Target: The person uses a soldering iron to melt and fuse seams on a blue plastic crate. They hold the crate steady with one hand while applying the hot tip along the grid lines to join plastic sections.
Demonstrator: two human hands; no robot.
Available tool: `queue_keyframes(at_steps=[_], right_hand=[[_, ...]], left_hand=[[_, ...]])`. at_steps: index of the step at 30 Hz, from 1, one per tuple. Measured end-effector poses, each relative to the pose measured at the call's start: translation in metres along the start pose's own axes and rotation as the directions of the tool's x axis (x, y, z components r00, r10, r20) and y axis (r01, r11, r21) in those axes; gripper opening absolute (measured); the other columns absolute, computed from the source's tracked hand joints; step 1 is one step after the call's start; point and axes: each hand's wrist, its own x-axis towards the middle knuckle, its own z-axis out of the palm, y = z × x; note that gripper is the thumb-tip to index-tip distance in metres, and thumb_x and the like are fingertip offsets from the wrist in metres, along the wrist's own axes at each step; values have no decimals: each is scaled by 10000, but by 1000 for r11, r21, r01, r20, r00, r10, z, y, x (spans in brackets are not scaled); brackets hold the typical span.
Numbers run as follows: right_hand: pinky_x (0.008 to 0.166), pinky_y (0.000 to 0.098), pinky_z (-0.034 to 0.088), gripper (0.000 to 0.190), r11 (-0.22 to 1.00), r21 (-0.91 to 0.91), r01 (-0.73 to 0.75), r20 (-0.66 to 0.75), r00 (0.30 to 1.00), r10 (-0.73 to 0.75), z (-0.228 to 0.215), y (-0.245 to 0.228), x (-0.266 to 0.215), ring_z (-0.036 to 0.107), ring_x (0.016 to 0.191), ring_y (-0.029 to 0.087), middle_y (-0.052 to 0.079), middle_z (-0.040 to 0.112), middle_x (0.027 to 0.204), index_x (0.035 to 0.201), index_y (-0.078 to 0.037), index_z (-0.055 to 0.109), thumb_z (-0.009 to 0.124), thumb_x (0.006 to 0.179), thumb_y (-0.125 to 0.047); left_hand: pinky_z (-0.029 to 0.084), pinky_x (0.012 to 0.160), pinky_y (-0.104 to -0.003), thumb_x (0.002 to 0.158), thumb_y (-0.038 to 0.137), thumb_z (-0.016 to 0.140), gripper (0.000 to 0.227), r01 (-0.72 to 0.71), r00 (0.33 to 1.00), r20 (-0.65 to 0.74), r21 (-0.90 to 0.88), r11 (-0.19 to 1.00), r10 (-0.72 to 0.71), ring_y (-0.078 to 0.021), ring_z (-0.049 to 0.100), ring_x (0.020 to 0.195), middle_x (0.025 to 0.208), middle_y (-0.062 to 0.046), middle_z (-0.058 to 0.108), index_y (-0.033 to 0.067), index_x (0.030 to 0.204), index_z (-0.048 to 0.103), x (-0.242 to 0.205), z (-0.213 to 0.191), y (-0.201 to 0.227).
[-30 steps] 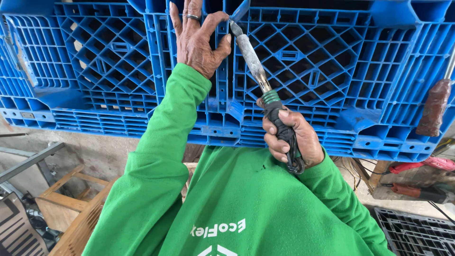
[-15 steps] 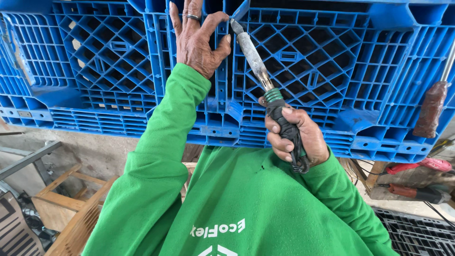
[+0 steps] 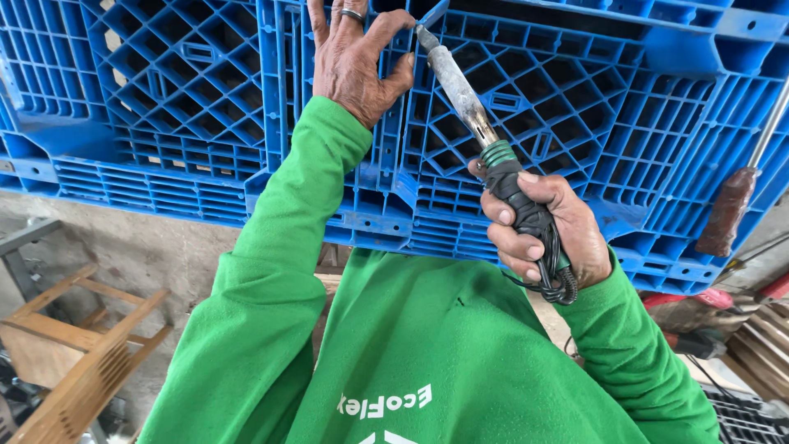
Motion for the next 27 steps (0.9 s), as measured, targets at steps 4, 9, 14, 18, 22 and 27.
queue_keyframes(at_steps=[4, 9, 14, 18, 22, 27], right_hand=[[412, 269, 492, 549, 999, 33, 12, 18, 1000, -12, 7, -1, -1, 486, 550, 112, 108, 481, 927, 1544, 40, 319, 446, 1097, -253], [425, 276, 497, 556, 1000, 23, 15, 43, 999, -16, 13, -6, -1, 490, 551, 121, 111, 482, 927, 1554, 55, 298, 439, 1106, -245], [423, 271, 492, 578, 999, 34, 14, 50, 999, -16, 13, 2, 2, 490, 561, 125, 121, 480, 934, 1565, 81, 285, 437, 1100, -225], [421, 274, 491, 580, 999, 25, 29, 40, 999, -30, 10, -1, -1, 490, 556, 127, 124, 478, 932, 1560, 90, 281, 441, 1101, -227], [427, 276, 493, 582, 999, 47, 22, 53, 998, -25, 8, -2, 1, 493, 560, 128, 123, 475, 929, 1564, 89, 277, 444, 1100, -220], [424, 282, 495, 593, 997, 75, 27, 64, 997, -32, 9, -1, 4, 502, 566, 134, 127, 476, 929, 1567, 95, 266, 446, 1096, -217]], left_hand=[[62, 1245, -649, 889, 237, 821, 393, 17, 1000, 8, 10, 1000, -18, -399, 405, 1416, 1413, -121, 528, 226, 1256, 679, 0, 0, -1], [78, 1240, -641, 898, 236, 818, 387, 2, 1000, -13, -2, 1000, -2, -400, 403, 1421, 1436, -125, 527, 229, 1256, 670, -1, 1, -2], [179, 1225, -628, 921, 245, 816, 398, 27, 1000, 15, -22, 999, -26, -368, 453, 1374, 1386, -101, 552, 244, 1287, 659, -4, 2, -4], [205, 1189, -621, 896, 237, 816, 430, 3, 1000, -12, -21, 1000, -3, -375, 453, 1356, 1390, -105, 550, 246, 1292, 650, -4, 4, -4], [201, 1192, -625, 908, 242, 812, 449, 9, 1000, -5, -9, 1000, -9, -385, 446, 1364, 1394, -120, 545, 251, 1323, 644, -4, 4, -5], [201, 1188, -625, 903, 249, 812, 456, 9, 1000, -8, -13, 1000, -9, -393, 448, 1360, 1387, -131, 546, 253, 1325, 638, -4, 5, -5]])
